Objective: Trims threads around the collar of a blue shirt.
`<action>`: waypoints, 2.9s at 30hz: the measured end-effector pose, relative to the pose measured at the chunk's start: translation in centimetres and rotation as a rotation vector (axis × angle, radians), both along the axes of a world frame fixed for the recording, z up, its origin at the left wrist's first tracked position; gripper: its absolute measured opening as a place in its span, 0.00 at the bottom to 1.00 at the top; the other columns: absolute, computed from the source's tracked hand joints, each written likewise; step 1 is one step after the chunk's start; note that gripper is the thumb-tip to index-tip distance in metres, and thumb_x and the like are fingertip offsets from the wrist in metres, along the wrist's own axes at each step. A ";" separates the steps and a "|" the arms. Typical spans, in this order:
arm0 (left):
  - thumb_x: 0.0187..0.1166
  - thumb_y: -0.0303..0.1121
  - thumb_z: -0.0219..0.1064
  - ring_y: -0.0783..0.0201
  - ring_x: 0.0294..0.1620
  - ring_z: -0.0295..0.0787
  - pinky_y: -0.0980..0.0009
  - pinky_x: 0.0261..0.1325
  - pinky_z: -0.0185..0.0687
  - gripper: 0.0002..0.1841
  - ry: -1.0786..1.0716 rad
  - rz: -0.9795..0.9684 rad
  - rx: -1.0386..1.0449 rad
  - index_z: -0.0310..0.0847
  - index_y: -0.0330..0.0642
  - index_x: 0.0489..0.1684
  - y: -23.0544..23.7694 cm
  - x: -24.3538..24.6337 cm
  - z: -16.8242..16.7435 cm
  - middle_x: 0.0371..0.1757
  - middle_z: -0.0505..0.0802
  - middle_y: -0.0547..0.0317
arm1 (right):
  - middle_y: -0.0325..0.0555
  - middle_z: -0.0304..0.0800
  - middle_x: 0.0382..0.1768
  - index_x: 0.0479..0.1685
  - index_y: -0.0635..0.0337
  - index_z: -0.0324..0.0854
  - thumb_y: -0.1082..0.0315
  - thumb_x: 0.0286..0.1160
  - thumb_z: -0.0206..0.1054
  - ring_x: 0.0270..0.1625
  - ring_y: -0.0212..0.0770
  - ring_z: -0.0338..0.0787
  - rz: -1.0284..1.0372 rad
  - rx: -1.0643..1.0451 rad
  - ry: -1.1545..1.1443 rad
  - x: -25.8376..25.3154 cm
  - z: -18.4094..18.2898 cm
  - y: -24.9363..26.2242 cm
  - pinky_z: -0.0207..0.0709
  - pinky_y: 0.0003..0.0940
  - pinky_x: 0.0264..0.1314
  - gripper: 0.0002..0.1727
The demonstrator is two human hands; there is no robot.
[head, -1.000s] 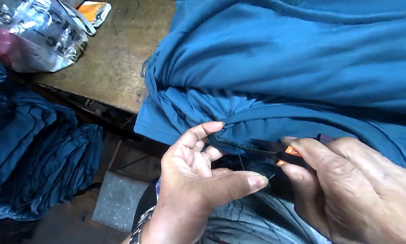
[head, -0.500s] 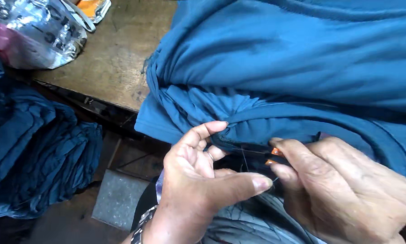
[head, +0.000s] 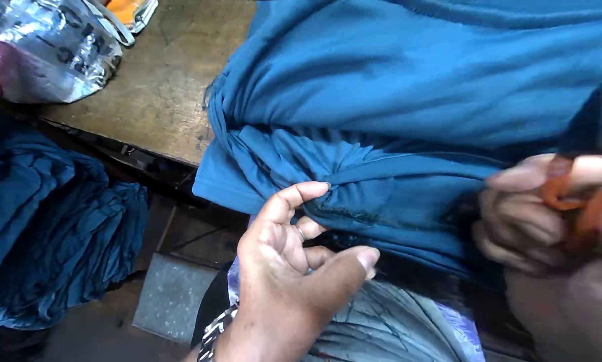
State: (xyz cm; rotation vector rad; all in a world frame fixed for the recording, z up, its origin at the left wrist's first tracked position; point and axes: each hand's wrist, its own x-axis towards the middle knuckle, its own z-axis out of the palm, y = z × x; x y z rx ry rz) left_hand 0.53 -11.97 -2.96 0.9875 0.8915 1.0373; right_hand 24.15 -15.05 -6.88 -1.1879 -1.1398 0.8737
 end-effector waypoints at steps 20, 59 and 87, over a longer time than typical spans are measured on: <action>0.76 0.11 0.62 0.51 0.41 0.96 0.55 0.46 0.96 0.37 -0.035 0.095 0.241 0.59 0.48 0.85 -0.3 1.5 -1.2 0.44 0.93 0.43 | 0.36 0.84 0.43 0.61 0.56 0.80 0.46 0.89 0.54 0.42 0.26 0.82 0.019 0.122 -0.682 -0.5 0.5 -2.6 0.75 0.24 0.42 0.23; 0.65 0.15 0.73 0.59 0.38 0.94 0.65 0.39 0.95 0.35 -0.073 -0.056 -0.027 0.75 0.40 0.80 -0.1 0.9 -0.8 0.55 0.90 0.41 | 0.51 0.83 0.43 0.74 0.58 0.79 0.53 0.91 0.50 0.41 0.46 0.82 -0.114 0.119 -1.009 -1.2 -1.0 -4.5 0.73 0.41 0.40 0.25; 0.62 0.14 0.75 0.52 0.48 0.94 0.59 0.44 0.98 0.38 0.143 -0.136 0.260 0.70 0.35 0.81 -0.8 1.7 -0.6 0.68 0.85 0.45 | 0.26 0.80 0.29 0.61 0.48 0.85 0.50 0.95 0.49 0.21 0.20 0.71 -0.018 0.030 -0.046 0.3 -0.6 -3.1 0.65 0.16 0.20 0.20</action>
